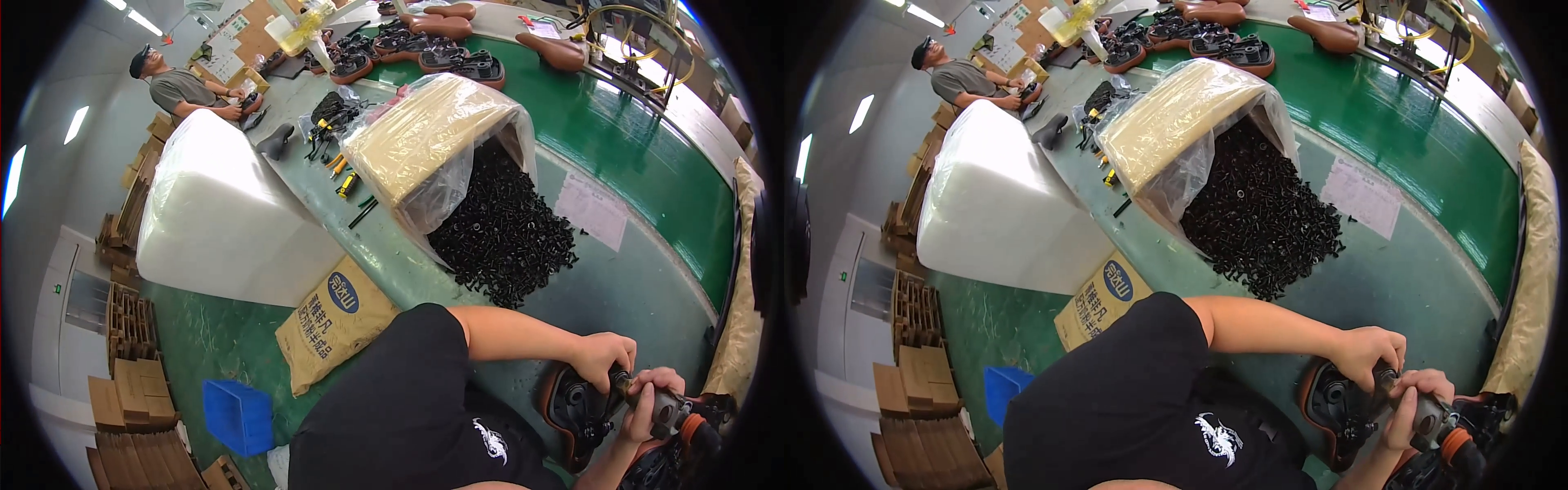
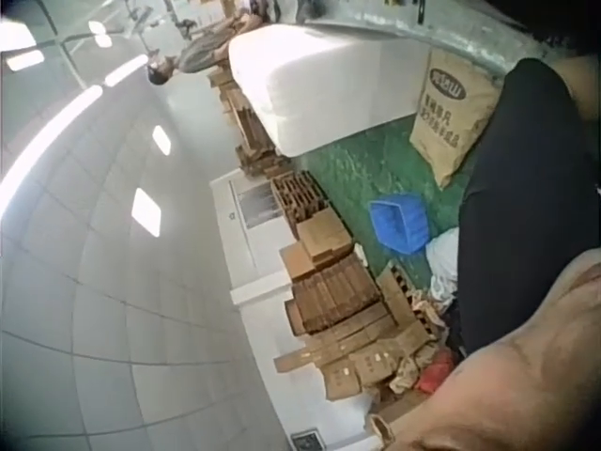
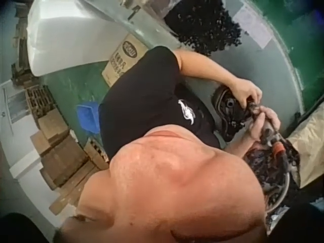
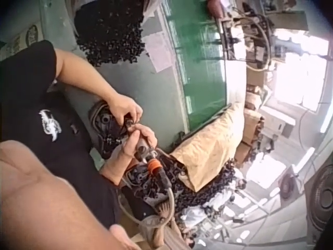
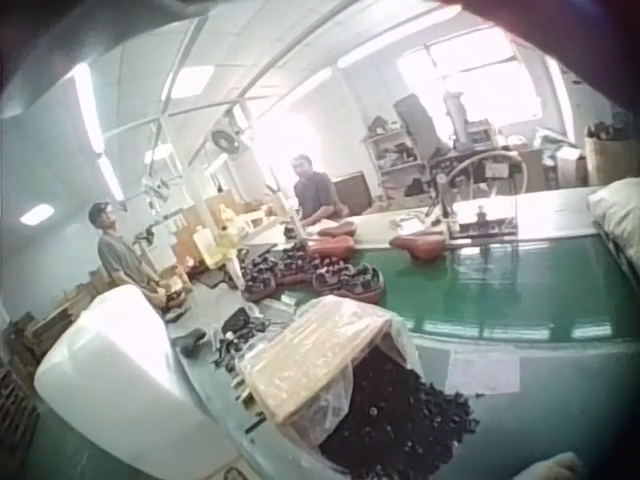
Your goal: The recorder is assembling bicycle seats by using a pneumatic screwdriver to drive screws or pins into the seat bases on a factory line.
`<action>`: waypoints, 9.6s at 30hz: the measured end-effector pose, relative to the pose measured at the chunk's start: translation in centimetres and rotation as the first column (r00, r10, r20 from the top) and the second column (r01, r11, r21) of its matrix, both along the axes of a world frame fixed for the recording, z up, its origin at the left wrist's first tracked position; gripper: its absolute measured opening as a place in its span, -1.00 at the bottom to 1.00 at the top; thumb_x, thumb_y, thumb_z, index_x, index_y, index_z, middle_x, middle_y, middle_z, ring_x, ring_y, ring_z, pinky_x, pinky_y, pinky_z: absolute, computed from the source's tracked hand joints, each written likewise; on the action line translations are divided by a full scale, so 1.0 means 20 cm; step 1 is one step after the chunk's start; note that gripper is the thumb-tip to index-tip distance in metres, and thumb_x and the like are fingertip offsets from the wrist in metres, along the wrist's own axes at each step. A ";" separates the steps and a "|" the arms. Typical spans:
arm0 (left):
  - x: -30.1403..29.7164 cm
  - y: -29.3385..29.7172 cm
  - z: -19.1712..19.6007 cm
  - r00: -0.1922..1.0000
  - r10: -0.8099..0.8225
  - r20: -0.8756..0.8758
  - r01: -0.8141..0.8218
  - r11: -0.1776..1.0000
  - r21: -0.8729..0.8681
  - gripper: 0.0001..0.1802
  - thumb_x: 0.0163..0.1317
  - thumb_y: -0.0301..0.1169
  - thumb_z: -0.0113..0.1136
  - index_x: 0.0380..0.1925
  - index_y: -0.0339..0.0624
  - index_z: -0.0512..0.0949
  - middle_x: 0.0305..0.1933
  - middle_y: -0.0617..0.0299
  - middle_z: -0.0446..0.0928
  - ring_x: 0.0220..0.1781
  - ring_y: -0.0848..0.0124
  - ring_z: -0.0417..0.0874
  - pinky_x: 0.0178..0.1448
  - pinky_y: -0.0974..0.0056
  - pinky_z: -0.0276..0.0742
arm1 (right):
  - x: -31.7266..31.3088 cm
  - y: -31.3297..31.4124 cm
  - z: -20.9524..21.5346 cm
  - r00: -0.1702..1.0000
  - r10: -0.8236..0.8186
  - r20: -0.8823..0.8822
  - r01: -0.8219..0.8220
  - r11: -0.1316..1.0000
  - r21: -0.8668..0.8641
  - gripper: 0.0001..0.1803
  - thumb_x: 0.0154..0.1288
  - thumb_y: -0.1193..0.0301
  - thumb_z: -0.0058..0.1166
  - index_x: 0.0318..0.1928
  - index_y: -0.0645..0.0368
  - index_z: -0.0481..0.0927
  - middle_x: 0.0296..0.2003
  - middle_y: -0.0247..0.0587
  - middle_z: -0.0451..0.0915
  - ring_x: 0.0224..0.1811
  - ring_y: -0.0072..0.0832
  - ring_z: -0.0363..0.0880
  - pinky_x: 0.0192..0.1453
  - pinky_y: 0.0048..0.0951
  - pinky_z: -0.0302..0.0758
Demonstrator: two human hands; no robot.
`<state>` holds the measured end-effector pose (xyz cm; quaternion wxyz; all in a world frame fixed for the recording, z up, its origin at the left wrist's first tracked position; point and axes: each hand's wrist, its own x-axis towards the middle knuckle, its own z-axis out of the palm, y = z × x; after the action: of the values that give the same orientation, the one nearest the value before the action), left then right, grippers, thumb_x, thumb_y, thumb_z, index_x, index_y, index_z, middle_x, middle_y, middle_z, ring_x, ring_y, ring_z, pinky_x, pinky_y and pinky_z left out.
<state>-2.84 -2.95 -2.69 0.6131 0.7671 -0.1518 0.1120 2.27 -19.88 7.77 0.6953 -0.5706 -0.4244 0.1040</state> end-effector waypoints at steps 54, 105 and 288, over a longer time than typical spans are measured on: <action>-0.41 0.61 0.07 0.750 0.600 0.279 -0.613 0.471 0.635 -0.93 0.39 -0.52 0.27 -0.24 -0.24 0.55 -0.21 0.09 0.58 -0.18 0.14 0.70 -0.09 0.10 0.64 | -0.22 -0.43 -0.31 0.605 0.019 -0.796 0.003 1.000 0.026 -0.59 0.18 0.61 0.17 0.04 0.19 0.38 0.07 0.38 0.58 -0.55 -0.29 0.61 -0.36 -0.19 0.61; -0.19 0.01 -0.02 0.842 0.478 0.251 -0.528 0.825 0.200 -0.46 -0.12 -0.46 0.58 -0.04 -0.21 0.66 -0.03 0.05 0.71 0.04 0.07 0.71 0.15 0.08 0.66 | -0.04 -0.02 0.11 0.944 0.212 0.252 -0.234 0.970 0.061 -0.52 0.50 0.47 0.04 0.37 0.08 0.32 0.03 0.02 0.49 -0.32 -0.32 0.62 -0.05 -0.10 0.60; -0.48 0.61 -0.04 0.788 0.476 0.392 -0.597 0.434 0.674 -0.87 0.15 -0.41 0.40 -0.38 -0.16 0.62 -0.26 0.16 0.53 -0.13 0.10 0.60 -0.06 0.05 0.59 | -0.09 -0.19 -0.04 0.516 0.120 -0.848 -0.260 0.965 -0.022 -0.62 0.16 0.48 0.12 -0.01 0.26 0.38 -0.03 0.31 0.50 -0.72 -0.46 0.46 -0.62 -0.38 0.56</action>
<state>-12.47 9.33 -3.50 0.1439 0.9490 0.0242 0.2795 0.47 -23.74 6.91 0.7537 -0.4495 -0.0894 0.4709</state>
